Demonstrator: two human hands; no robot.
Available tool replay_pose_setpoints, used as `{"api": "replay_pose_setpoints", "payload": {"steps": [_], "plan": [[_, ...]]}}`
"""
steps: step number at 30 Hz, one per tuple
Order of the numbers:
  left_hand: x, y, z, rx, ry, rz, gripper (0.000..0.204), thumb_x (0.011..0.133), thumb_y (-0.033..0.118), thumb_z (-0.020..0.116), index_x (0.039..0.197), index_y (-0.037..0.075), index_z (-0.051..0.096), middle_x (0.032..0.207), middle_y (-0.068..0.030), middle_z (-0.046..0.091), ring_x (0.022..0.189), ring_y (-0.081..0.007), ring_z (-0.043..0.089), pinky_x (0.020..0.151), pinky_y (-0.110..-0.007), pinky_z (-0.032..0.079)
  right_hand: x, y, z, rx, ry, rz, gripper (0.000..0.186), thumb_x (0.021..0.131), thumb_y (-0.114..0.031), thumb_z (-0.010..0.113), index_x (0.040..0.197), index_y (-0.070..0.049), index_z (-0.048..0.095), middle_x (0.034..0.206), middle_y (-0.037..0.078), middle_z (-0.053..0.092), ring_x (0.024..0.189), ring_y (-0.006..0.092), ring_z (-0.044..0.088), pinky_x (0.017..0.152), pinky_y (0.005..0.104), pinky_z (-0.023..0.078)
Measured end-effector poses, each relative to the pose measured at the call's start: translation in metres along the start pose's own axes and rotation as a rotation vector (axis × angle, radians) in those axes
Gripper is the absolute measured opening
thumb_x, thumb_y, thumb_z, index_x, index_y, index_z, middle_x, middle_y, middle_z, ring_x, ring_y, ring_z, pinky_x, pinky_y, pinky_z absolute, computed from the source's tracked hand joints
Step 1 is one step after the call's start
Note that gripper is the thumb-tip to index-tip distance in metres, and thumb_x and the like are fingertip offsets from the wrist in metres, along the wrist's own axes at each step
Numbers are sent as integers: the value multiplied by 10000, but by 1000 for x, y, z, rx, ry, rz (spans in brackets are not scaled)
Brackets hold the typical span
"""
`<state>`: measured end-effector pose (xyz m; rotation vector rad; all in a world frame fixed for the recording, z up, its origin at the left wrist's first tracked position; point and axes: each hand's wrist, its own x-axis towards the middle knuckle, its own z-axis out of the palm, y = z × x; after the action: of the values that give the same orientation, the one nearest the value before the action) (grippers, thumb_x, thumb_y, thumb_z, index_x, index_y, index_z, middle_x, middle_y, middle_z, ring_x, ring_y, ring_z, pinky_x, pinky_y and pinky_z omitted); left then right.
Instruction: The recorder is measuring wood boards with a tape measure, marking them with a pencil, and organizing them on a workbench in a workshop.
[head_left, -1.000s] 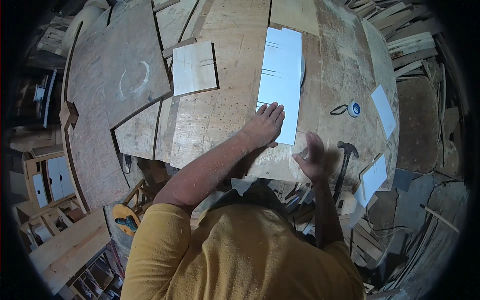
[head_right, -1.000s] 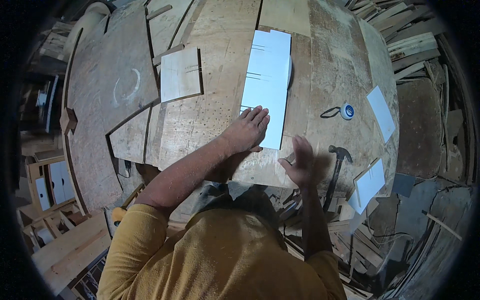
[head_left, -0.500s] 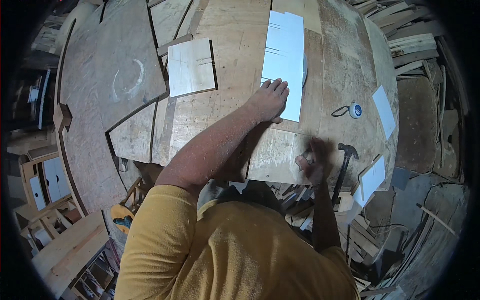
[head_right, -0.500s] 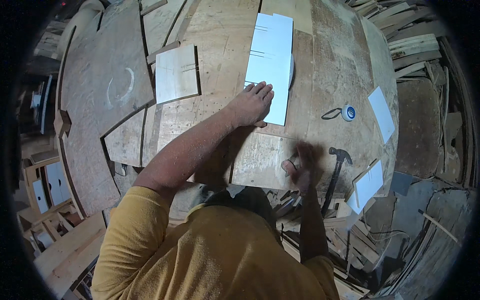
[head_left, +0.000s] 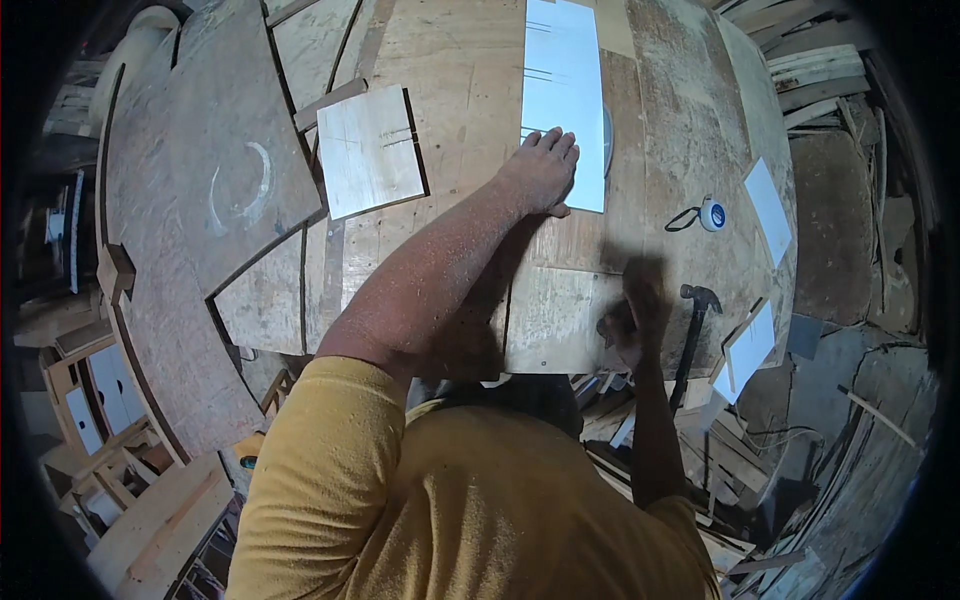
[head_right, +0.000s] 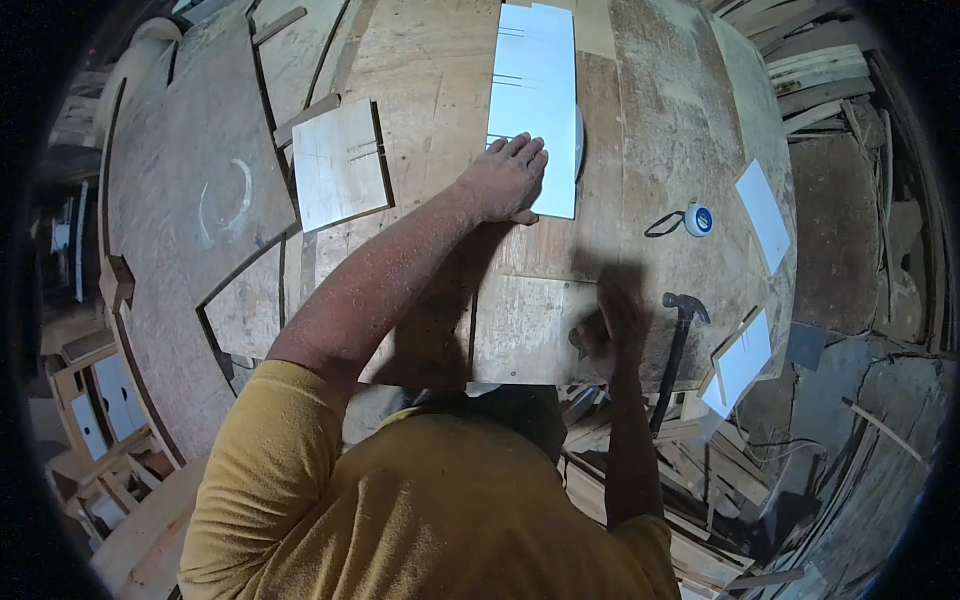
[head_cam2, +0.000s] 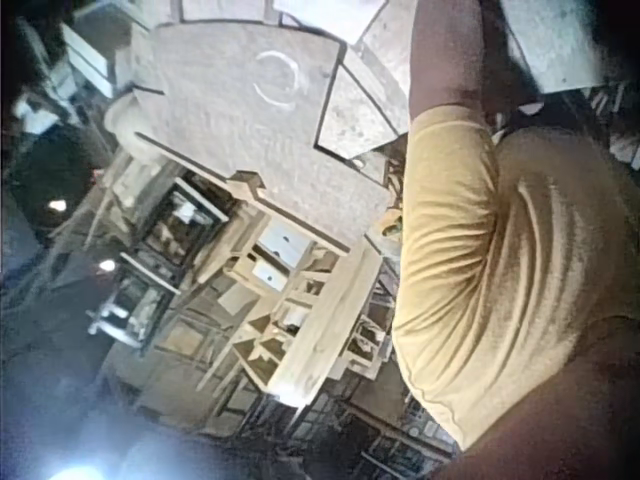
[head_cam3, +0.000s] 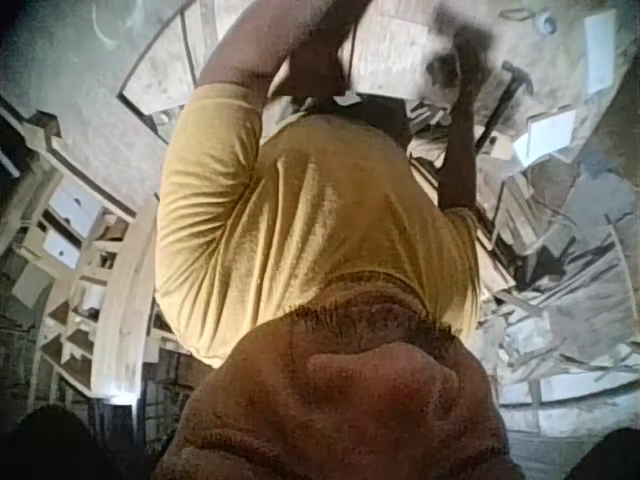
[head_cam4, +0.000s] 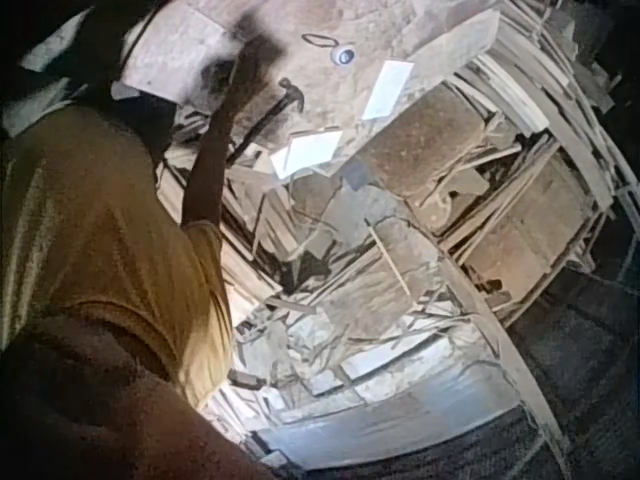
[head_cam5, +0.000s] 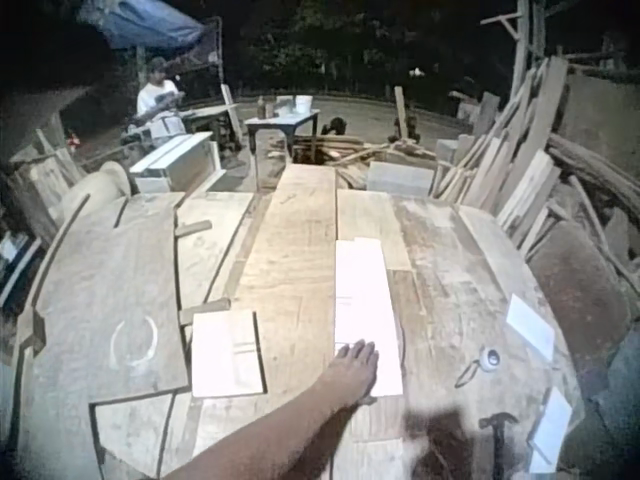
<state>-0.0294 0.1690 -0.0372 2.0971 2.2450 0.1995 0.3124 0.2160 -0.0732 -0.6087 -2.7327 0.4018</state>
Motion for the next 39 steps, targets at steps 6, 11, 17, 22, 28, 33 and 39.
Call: {"api": "replay_pose_setpoints", "payload": {"steps": [6,11,17,22,28,33,39], "plan": [[17,-12,-7,19,-100,-36,1004,692,553,758,1398,-28,344,1488,-214,322,1389,-371,307,1142,-482,288,-1,-1,0,155,103,-85,619,699,-85,768,1271,8,550,1337,204,528,1262,374,481,1076,475,365],[28,-22,-9,19,-99,-23,1014,701,564,745,1405,-33,324,1489,-217,317,1387,-380,307,1139,-486,293,4,-7,-7,186,4,-2,570,689,-108,758,1204,15,547,1299,210,539,1247,401,469,1040,491,377],[45,-38,-9,52,-89,-5,1029,707,580,728,1416,-33,303,1487,-223,325,1388,-382,311,1132,-488,303,9,-10,-17,221,-43,62,482,718,-118,725,1156,34,591,1306,222,538,1250,410,464,1062,495,353],[62,-54,-8,64,-110,-19,1028,709,584,726,1418,-32,307,1495,-224,317,1396,-373,302,1139,-478,292,10,0,-16,185,-97,50,455,745,-210,716,1111,39,613,1265,222,564,1217,419,480,1045,506,362],[97,-88,-6,29,21,-1,1020,619,531,797,1365,-12,360,1457,-194,365,1366,-359,346,1099,-505,346,16,4,-15,272,26,-34,435,798,-247,687,1099,52,592,1272,225,552,1202,425,487,1026,521,375],[136,-125,-6,82,-9,9,1033,650,566,767,1383,-20,337,1456,-197,365,1371,-362,338,1097,-509,347,19,1,-26,183,-89,79,318,837,-273,653,1035,-24,643,1173,150,608,1155,361,534,1009,502,402],[206,-181,-31,142,-103,88,842,732,641,667,1240,-9,496,1347,-218,463,1306,-370,400,1101,-486,335,18,6,-19,144,-153,67,274,813,-292,682,987,-80,667,1135,123,620,1142,323,547,1040,496,357]]}}
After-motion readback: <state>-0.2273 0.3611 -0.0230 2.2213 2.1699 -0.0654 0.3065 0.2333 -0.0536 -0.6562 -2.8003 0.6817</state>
